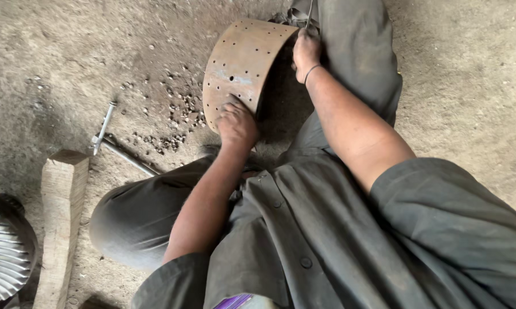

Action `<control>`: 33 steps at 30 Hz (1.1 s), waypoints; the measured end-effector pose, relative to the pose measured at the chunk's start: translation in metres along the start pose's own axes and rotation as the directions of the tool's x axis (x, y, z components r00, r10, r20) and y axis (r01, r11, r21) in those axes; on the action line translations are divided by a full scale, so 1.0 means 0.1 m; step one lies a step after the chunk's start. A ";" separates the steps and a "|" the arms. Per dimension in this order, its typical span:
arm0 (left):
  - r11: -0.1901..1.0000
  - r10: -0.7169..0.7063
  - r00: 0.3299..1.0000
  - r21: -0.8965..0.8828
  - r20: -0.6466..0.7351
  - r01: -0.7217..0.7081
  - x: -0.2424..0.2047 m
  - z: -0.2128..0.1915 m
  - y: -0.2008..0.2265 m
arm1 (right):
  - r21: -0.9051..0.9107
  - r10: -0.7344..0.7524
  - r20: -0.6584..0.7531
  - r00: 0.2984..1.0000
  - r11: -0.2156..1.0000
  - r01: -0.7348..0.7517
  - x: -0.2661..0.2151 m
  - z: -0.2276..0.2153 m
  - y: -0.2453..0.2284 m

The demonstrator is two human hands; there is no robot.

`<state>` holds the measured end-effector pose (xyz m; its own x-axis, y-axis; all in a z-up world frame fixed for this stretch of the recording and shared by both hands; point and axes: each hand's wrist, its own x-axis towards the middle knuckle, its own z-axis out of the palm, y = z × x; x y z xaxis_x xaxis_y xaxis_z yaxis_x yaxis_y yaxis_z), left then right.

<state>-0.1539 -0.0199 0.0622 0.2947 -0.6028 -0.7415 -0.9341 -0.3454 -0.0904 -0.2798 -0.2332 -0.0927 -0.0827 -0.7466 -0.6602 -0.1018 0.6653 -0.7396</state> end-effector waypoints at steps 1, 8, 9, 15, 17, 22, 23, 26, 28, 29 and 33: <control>0.999 -0.020 0.999 -0.033 -0.026 0.020 0.05 -0.02 -0.10 | -0.089 -0.007 0.003 1.000 0.996 0.008 -0.01 0.04 0.02; 0.653 -0.132 0.969 -0.718 0.207 0.243 0.52 -0.01 -1.22 | -0.558 -0.390 0.302 0.870 0.667 0.493 -0.19 0.10 0.28; 0.536 -0.169 0.966 -0.804 0.196 0.257 0.59 0.00 -1.35 | -0.588 -0.359 0.350 0.865 0.635 0.501 -0.24 0.13 0.28; 0.402 -0.621 0.784 -0.861 -0.006 0.312 0.71 0.14 -1.78 | -0.642 -0.325 0.445 0.834 0.534 0.550 -0.51 0.24 0.26; 0.445 -0.661 0.750 -0.816 -0.021 0.369 0.75 0.09 -1.83 | -0.627 -0.313 0.505 0.804 0.507 0.591 -0.58 0.30 0.27; 0.525 -0.630 0.770 -0.787 -0.104 0.323 0.71 0.05 -1.87 | -0.635 -0.341 0.584 0.737 0.374 0.676 -0.56 0.45 0.39; 0.506 -0.617 0.780 -0.812 -0.104 0.292 0.69 0.05 -1.87 | -0.650 -0.346 0.556 0.755 0.385 0.655 -0.49 0.50 0.41; 0.477 -0.546 0.836 -0.841 -0.055 0.256 0.69 0.03 -1.84 | -0.684 -0.526 0.486 0.698 0.269 0.678 -0.24 0.64 0.47; 0.444 -0.513 0.858 -0.854 0.006 0.271 0.70 0.03 -1.79 | -0.676 -0.543 0.491 0.681 0.255 0.691 -0.16 0.71 0.53; 0.417 -0.509 0.860 -0.862 0.042 0.289 0.71 0.02 -1.78 | -0.662 -0.477 0.514 0.713 0.309 0.683 -0.17 0.75 0.58; 0.432 -0.497 0.866 -0.848 0.060 0.306 0.70 0.03 -1.75 | -0.619 -0.177 0.636 0.752 0.465 0.633 -0.52 0.86 0.79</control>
<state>0.0298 0.0009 0.0244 0.7071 -0.3074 -0.6368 -0.1424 -0.9440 0.2975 -0.1979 -0.1413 -0.1282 0.5859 -0.6748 -0.4487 -0.7134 -0.1669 -0.6806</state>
